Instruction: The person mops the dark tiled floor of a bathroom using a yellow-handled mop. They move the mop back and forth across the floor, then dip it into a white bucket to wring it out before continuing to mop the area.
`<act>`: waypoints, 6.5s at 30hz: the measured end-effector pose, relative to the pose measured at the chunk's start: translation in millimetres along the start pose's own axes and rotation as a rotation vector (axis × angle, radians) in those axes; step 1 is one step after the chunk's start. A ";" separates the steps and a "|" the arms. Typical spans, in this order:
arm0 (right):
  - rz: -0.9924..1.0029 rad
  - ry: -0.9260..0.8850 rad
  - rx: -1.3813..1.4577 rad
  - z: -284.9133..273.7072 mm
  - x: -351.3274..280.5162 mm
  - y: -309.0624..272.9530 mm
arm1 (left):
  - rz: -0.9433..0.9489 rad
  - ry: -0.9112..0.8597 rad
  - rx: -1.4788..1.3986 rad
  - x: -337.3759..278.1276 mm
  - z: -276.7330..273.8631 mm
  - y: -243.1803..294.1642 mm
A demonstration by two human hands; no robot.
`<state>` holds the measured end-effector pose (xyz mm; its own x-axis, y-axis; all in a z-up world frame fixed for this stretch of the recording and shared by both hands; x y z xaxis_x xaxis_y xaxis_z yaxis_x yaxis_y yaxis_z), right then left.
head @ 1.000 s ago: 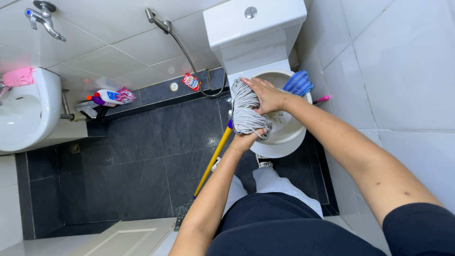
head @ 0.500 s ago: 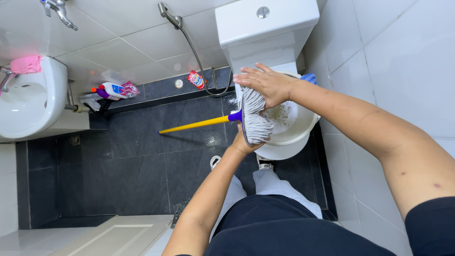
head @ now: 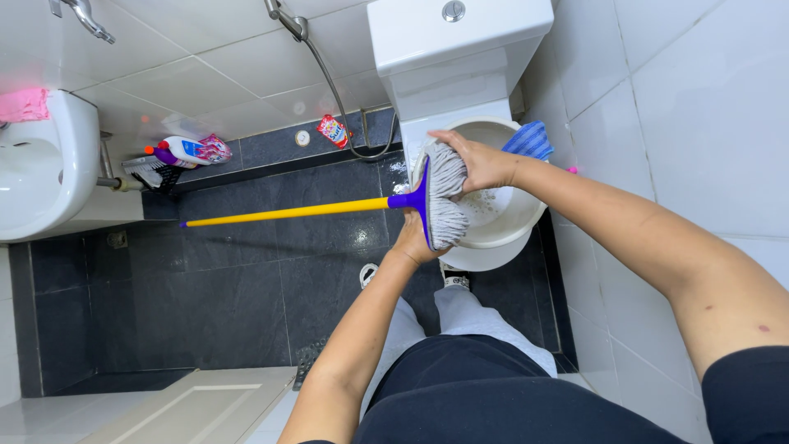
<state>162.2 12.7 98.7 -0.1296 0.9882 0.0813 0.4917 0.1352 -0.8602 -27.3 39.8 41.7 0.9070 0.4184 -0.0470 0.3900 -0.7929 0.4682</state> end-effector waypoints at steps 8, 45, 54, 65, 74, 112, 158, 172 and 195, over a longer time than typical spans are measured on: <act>-0.120 0.079 0.058 9.3 -2.1 17.0 | 0.056 0.010 -0.054 6.5 -32.3 10.5; 0.018 0.507 -0.233 16.2 -17.6 -21.3 | -0.252 -0.188 -0.960 -31.6 -18.3 -7.1; 0.144 0.462 -0.241 11.7 -10.0 -23.7 | -0.368 -0.099 -0.954 -37.9 -22.1 -18.2; 0.012 0.426 -0.017 -2.8 8.1 -12.9 | -0.431 -0.163 -1.590 -23.9 20.0 -84.1; -0.049 0.311 0.315 1.3 16.9 28.3 | -0.370 -0.171 -1.683 -11.3 12.7 -96.3; 0.329 0.474 0.189 16.7 11.0 -12.8 | -0.279 0.355 -0.276 -37.5 -129.2 78.8; 0.429 0.106 -0.208 10.3 25.0 -85.9 | -0.652 0.563 -2.241 11.4 27.3 45.1; 0.401 0.211 -0.121 16.9 20.5 -45.9 | -0.530 0.218 -2.214 22.2 38.1 34.3; -0.079 0.477 -0.202 61.8 -74.1 -21.3 | -0.439 0.161 -2.391 46.1 45.8 6.9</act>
Point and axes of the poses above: each hand's wrist, its own x-axis towards the middle knuckle, its own z-axis out of the palm, y = z × x, the point moved 5 cm from there along x, towards the middle knuckle, and after that the axes turned 9 degrees about -z, right-handed, at the moved point
